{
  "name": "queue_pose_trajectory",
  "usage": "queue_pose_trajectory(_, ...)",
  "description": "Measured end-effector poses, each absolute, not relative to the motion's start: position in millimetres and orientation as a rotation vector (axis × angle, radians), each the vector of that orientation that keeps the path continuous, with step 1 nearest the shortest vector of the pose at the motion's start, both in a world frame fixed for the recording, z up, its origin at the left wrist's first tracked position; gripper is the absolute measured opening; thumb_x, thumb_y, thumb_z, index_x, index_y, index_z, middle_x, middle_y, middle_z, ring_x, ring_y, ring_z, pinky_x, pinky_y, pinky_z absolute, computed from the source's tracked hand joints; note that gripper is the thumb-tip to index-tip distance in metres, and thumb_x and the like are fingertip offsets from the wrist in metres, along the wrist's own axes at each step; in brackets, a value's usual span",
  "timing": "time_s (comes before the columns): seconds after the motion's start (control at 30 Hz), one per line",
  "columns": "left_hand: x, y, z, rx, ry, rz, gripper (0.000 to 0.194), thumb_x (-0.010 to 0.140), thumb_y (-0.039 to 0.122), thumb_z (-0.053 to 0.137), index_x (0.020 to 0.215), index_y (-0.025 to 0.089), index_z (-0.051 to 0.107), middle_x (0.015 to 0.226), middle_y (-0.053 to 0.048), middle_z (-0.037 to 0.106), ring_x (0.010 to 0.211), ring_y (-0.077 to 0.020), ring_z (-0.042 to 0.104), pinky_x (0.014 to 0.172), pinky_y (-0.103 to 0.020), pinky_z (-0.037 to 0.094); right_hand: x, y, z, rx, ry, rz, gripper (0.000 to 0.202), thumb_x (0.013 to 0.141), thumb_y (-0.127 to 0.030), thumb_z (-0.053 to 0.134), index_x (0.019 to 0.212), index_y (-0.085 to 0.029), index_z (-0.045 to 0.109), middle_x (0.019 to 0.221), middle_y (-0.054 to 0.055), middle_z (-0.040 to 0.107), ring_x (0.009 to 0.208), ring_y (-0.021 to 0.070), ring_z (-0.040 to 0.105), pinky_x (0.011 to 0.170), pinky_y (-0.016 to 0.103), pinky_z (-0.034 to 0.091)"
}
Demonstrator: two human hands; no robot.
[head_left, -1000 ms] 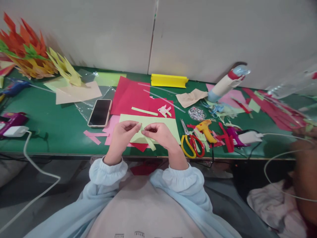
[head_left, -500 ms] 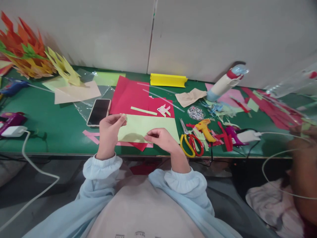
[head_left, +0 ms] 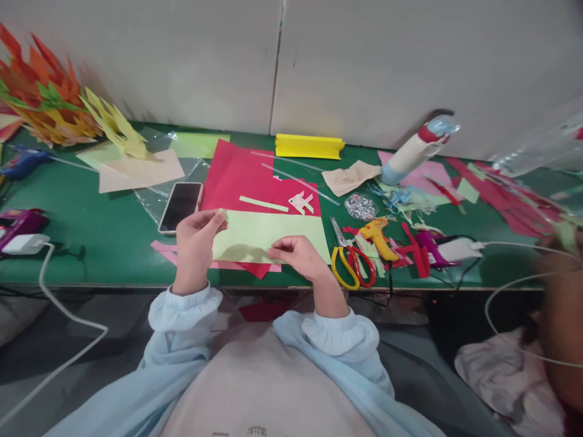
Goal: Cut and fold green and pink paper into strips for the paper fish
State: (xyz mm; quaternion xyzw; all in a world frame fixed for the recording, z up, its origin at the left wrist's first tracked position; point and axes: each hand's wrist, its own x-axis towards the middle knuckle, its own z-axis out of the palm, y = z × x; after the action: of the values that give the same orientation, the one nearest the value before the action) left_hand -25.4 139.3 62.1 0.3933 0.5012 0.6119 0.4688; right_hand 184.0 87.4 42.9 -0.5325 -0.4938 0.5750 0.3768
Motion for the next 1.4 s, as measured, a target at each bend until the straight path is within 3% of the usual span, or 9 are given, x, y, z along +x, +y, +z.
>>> queue_pose_trajectory(0.77,-17.8,138.4,61.0,1.028,1.225,1.539,0.020,0.067,0.033,0.083,0.072,0.015,0.075,0.061,-0.001,0.067,0.059,-0.0093,0.059,0.062,-0.024,0.050,186.9,90.0,44.6,-1.457,-1.249,1.373,0.025,0.063,-0.038,0.073,0.063,-0.014,0.067,0.061,0.003,0.066,0.058,0.0103,0.054,0.057,0.023,0.042)
queue_pose_trajectory(1.17,-13.5,139.8,60.9,0.985,1.196,1.579,0.020,0.066,0.032,0.084,0.073,0.016,0.076,0.061,0.000,0.067,0.058,-0.0087,0.059,0.061,-0.023,0.050,188.8,92.0,39.2,-1.462,-1.231,1.375,0.021,0.064,-0.034,0.073,0.068,-0.015,0.067,0.065,0.002,0.067,0.062,0.0113,0.058,0.062,0.023,0.045)
queue_pose_trajectory(1.4,-12.6,137.6,59.6,0.987,1.203,1.573,0.020,0.064,0.032,0.084,0.072,0.016,0.075,0.062,0.000,0.067,0.059,-0.0095,0.059,0.063,-0.024,0.051,193.6,90.4,38.8,-1.479,-1.255,1.400,0.024,0.063,-0.039,0.070,0.065,-0.016,0.064,0.063,0.002,0.065,0.061,0.0113,0.054,0.061,0.024,0.042)
